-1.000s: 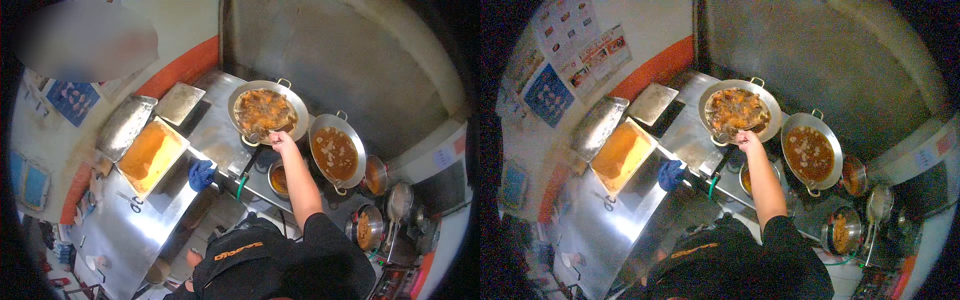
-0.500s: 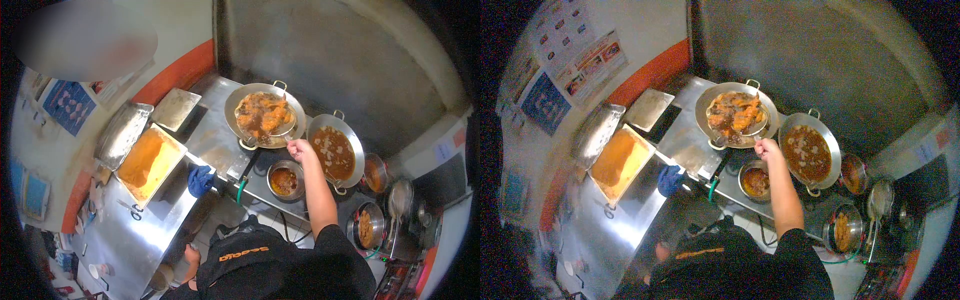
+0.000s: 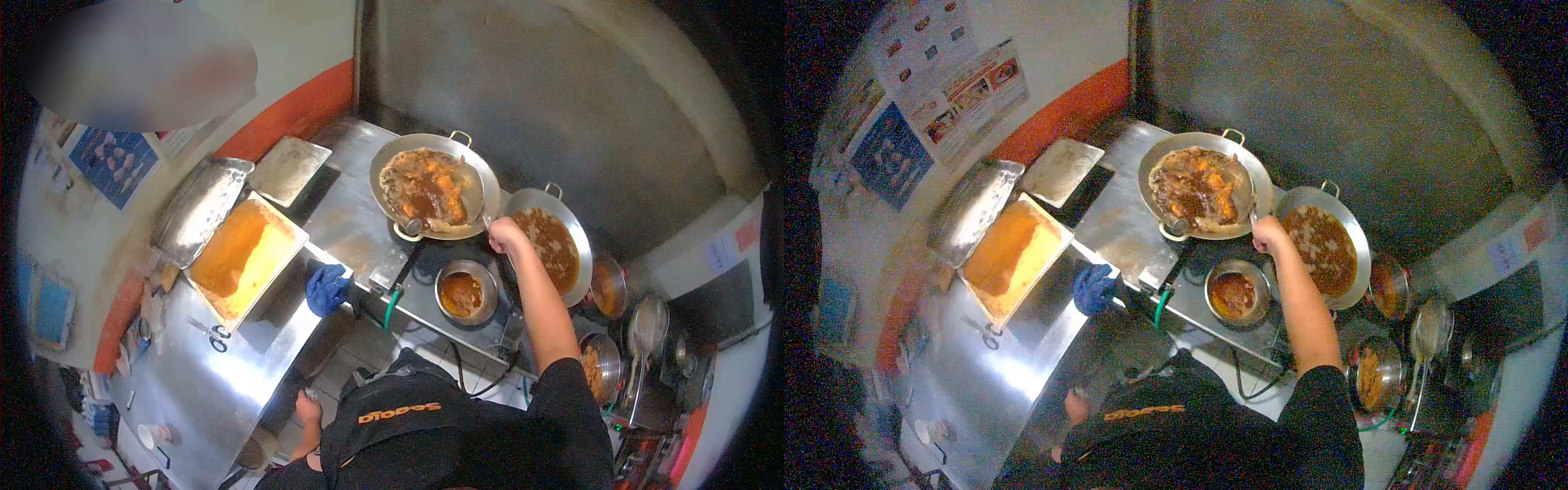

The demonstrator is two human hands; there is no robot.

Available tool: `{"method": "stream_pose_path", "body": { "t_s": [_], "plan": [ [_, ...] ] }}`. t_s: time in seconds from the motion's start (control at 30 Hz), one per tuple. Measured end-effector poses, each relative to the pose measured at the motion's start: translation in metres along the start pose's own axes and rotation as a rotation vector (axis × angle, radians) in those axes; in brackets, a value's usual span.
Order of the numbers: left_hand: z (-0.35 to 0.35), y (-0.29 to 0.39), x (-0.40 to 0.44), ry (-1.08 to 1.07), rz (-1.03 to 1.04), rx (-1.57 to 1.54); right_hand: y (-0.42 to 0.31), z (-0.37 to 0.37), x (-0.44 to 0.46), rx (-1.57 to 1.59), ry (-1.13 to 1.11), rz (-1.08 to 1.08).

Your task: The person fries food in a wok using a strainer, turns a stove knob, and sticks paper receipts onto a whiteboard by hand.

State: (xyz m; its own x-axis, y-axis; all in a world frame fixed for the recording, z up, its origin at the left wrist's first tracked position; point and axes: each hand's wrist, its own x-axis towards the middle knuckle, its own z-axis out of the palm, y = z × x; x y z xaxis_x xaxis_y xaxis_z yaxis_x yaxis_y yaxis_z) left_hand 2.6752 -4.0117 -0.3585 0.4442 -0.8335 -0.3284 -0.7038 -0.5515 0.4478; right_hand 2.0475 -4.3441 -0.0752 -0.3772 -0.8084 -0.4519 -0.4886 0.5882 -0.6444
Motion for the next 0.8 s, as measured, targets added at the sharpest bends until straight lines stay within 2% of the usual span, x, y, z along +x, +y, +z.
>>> {"method": "stream_pose_path", "body": {
  "t_s": [0.07,0.13,0.23,0.43,0.53,0.63,0.73,0.8],
  "plan": [
    [0.0,0.001,0.0,-0.028,-0.031,0.004,0.001,0.0,0.004,-0.334,-0.001,-0.08],
    [-0.002,0.005,-0.001,-0.058,-0.077,0.042,-0.032,-0.004,-0.035,-0.601,-0.013,-0.048],
    [0.01,-0.009,0.002,0.005,-0.056,0.039,-0.031,-0.001,-0.055,-0.407,0.165,-0.12],
    [0.015,-0.014,0.002,-0.07,-0.165,0.094,-0.034,-0.004,-0.09,-0.537,0.214,-0.308],
    [0.013,-0.016,0.003,-0.027,-0.046,0.079,-0.035,-0.004,-0.101,-0.588,0.227,-0.316],
    [0.006,-0.007,0.013,-0.114,-0.072,0.01,-0.041,-0.005,-0.116,-0.449,0.225,-0.241],
    [0.002,0.009,0.013,-0.035,-0.007,0.035,-0.032,-0.003,-0.107,-0.493,0.32,-0.385],
    [0.007,0.008,0.019,-0.026,0.039,0.033,-0.034,-0.003,-0.103,-0.399,0.318,-0.329]
  ]
}}
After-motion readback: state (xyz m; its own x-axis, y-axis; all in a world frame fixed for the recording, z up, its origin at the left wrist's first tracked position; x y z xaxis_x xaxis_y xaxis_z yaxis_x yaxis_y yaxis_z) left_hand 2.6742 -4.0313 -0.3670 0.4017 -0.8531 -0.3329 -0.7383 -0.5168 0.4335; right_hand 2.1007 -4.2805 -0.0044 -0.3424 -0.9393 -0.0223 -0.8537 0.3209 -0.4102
